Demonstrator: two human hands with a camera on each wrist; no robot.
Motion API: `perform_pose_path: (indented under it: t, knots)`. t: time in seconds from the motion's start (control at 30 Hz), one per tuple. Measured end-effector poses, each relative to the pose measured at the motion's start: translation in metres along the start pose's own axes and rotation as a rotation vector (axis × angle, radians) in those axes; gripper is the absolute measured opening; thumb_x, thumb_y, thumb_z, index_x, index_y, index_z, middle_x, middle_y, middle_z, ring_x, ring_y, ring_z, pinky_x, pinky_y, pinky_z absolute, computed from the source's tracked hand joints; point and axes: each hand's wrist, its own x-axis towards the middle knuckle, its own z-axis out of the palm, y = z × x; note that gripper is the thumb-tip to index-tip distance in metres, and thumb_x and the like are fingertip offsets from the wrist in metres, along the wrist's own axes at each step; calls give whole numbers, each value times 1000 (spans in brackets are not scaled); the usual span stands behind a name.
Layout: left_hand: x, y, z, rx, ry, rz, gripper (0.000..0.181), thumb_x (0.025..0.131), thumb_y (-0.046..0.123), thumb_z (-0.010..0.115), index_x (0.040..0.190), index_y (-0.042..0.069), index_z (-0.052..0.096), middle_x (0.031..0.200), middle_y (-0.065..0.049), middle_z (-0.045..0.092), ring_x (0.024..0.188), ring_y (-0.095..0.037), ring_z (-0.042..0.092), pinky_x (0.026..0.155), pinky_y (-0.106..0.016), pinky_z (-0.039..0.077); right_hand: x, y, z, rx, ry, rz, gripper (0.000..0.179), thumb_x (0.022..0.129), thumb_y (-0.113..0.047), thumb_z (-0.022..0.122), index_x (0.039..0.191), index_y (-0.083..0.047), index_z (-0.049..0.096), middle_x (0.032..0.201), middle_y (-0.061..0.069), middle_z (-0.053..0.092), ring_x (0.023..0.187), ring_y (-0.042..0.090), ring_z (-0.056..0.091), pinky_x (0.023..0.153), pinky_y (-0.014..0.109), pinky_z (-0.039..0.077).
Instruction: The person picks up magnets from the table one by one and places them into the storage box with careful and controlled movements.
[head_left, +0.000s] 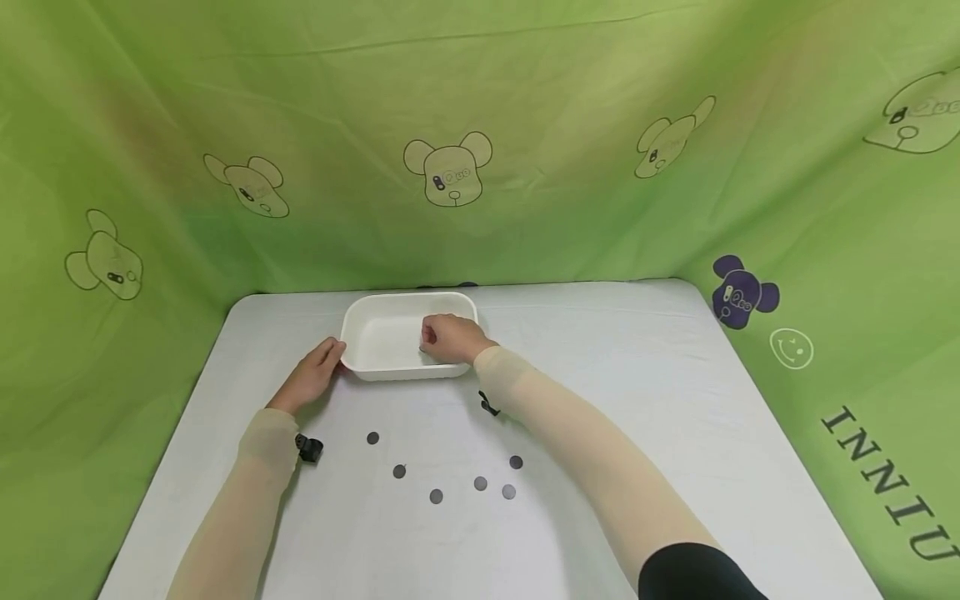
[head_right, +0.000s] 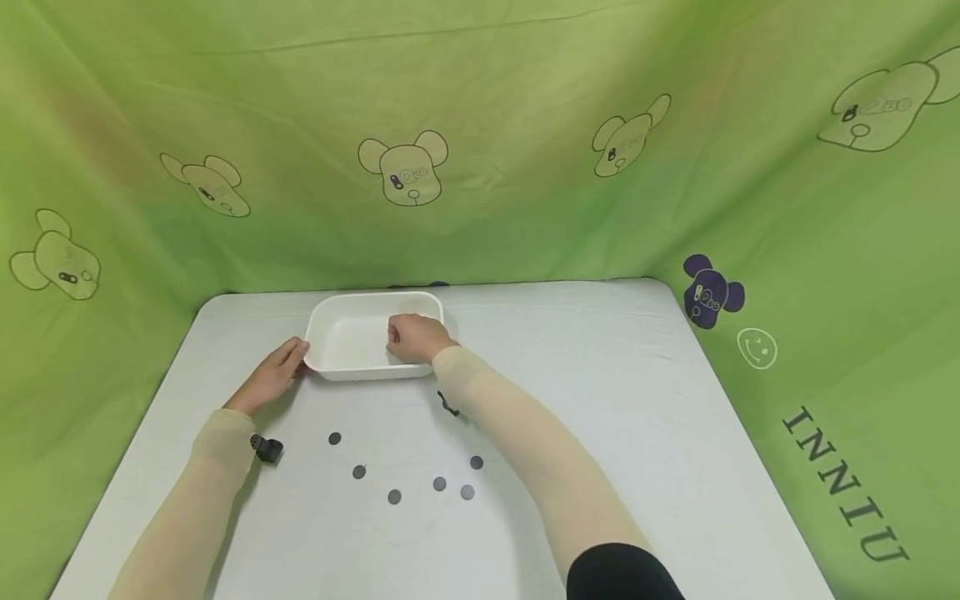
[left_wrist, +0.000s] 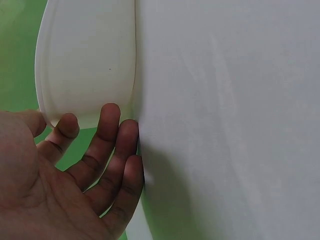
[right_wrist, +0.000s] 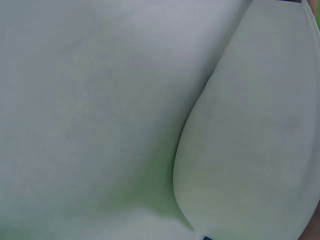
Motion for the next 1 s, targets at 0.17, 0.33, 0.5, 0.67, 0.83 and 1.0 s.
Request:
perform_pose_path:
  t: [0.17,0.33,0.5,0.67,0.83,1.0]
  knots:
    - [0,1,0,11,6,2,43,119,44,31,115,6,51,112,-16,60,108,-33,54,98,-48,42,2,1,2,-45,-14,15,13,105,-29,70,100,-18,66,94,-4,67,88,15,59,79,36,47]
    - [-1,1,0,14,5,0,43,119,44,30,115,7,51,113,-16,61,110,-33,55,100,-49,42,2,0,2,-66,-17,21,13,105,-29,70,100,-18,66,94,-4,67,87,16,60,78,36,48]
    - [-1,-1,0,16,4,3,43,119,44,30,115,7,51,114,-16,62,111,-34,56,101,-51,42,1,-1,2,-80,-4,23,13,104,-29,69,99,-18,66,93,-4,67,88,16,60,77,36,48]
    - [0,-2,0,20,6,2,43,119,44,31,116,7,51,114,-16,62,111,-34,56,101,-52,42,1,-1,5,-83,7,36,12,105,-28,69,99,-18,66,94,-4,67,88,15,59,77,35,48]
    - [-2,-2,0,30,8,-8,44,119,45,29,116,7,51,112,-15,61,109,-33,55,99,-50,42,1,-2,6,-73,6,43,12,105,-27,68,100,-17,67,95,-4,68,87,16,60,78,36,49]
    - [-2,-1,0,23,8,0,45,119,46,29,116,7,52,112,-15,61,108,-34,55,99,-51,42,0,-3,5,-94,13,46,12,106,-27,68,100,-17,67,95,-4,68,87,15,60,77,36,50]
